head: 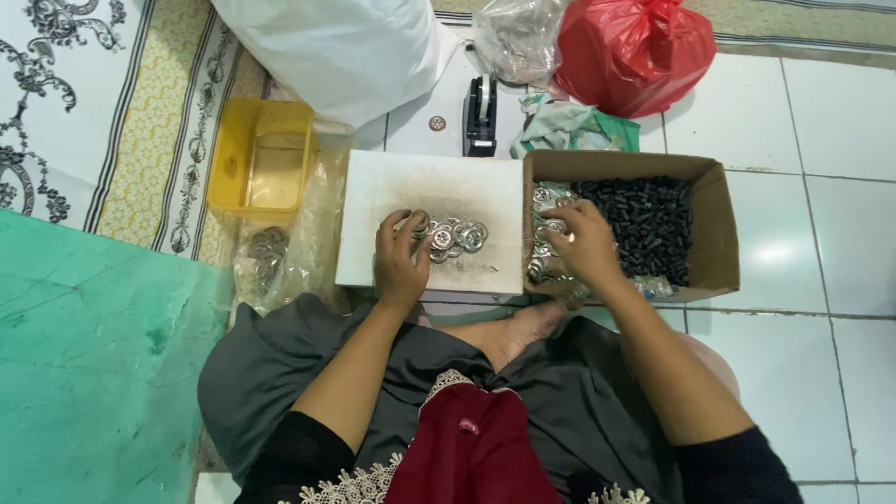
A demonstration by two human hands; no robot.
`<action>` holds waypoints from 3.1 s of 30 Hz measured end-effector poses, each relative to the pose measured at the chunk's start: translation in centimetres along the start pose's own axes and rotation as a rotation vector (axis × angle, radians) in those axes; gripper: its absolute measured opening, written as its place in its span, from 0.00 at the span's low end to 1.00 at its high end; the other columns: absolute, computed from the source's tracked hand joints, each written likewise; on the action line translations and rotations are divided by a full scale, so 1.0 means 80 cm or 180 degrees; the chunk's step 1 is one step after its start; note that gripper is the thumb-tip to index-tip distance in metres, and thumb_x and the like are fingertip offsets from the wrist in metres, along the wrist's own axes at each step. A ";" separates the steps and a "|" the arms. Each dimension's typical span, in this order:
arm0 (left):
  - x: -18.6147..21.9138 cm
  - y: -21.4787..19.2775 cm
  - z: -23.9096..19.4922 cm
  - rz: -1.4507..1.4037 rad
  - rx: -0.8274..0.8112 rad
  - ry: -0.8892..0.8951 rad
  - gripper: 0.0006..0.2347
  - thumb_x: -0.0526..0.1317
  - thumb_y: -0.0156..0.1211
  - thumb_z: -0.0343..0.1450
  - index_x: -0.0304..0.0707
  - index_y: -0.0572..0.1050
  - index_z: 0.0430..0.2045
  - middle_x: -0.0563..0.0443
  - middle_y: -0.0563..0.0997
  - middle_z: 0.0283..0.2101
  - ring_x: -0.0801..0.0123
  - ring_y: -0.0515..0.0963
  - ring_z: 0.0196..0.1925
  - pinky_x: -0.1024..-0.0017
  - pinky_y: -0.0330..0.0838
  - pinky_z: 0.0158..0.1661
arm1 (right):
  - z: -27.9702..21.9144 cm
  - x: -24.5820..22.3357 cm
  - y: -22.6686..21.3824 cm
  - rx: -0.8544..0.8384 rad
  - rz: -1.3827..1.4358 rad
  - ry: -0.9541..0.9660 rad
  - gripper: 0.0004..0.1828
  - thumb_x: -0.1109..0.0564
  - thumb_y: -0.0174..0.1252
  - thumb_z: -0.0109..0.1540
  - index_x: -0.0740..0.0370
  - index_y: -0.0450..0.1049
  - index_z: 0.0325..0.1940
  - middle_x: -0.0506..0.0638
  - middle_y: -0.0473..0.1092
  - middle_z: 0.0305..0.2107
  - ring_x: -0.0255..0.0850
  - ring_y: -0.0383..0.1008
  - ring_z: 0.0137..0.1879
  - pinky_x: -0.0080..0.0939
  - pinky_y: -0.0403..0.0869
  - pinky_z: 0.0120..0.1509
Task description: The person sits on the floor and sorts metal buttons from a cardboard box onto a white board. They pick up buttons, place them on the board, and occasionally transfer them into a small plastic bag. The person uses both hands to handle the buttons and arrange them.
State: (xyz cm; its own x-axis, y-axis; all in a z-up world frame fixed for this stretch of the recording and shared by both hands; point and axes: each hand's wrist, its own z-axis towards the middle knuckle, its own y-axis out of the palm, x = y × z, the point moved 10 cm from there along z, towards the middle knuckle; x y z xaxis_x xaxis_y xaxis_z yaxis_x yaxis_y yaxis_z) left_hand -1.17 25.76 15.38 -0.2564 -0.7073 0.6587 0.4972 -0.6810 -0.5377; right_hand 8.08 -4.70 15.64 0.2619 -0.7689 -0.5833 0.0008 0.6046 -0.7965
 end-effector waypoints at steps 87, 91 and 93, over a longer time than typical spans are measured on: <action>0.154 0.234 0.007 -0.0801 -0.1127 -0.0513 0.08 0.38 0.61 0.75 0.39 0.78 0.45 0.43 0.84 0.39 0.53 0.85 0.44 0.64 0.83 0.42 | -0.025 0.127 0.028 -0.0219 0.3106 0.1597 0.21 0.67 0.70 0.56 0.65 0.77 0.53 0.55 0.77 0.38 0.40 0.80 0.39 0.39 0.83 0.41; 0.133 0.172 0.001 -0.1042 -0.1222 -0.1071 0.07 0.39 0.65 0.72 0.36 0.79 0.40 0.40 0.84 0.36 0.49 0.85 0.42 0.62 0.83 0.38 | -0.032 0.084 0.046 -0.0432 0.3188 0.1626 0.18 0.69 0.73 0.53 0.67 0.77 0.45 0.57 0.77 0.35 0.46 0.81 0.38 0.48 0.84 0.41; 0.108 0.147 -0.012 -0.1013 -0.1385 -0.1450 0.09 0.40 0.70 0.69 0.38 0.80 0.37 0.42 0.85 0.38 0.51 0.86 0.43 0.63 0.84 0.38 | -0.033 0.063 0.071 -0.0800 0.2976 0.1356 0.15 0.68 0.74 0.52 0.67 0.81 0.43 0.59 0.78 0.34 0.49 0.82 0.40 0.52 0.84 0.42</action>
State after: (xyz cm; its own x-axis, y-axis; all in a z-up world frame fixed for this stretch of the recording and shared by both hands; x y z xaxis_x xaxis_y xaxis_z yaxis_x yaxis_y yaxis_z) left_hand 1.66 11.46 14.23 0.0855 -0.3761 0.9226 0.0546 -0.9228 -0.3813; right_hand 6.84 -5.67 7.76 -0.3052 -0.0587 -0.9505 -0.2388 0.9709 0.0167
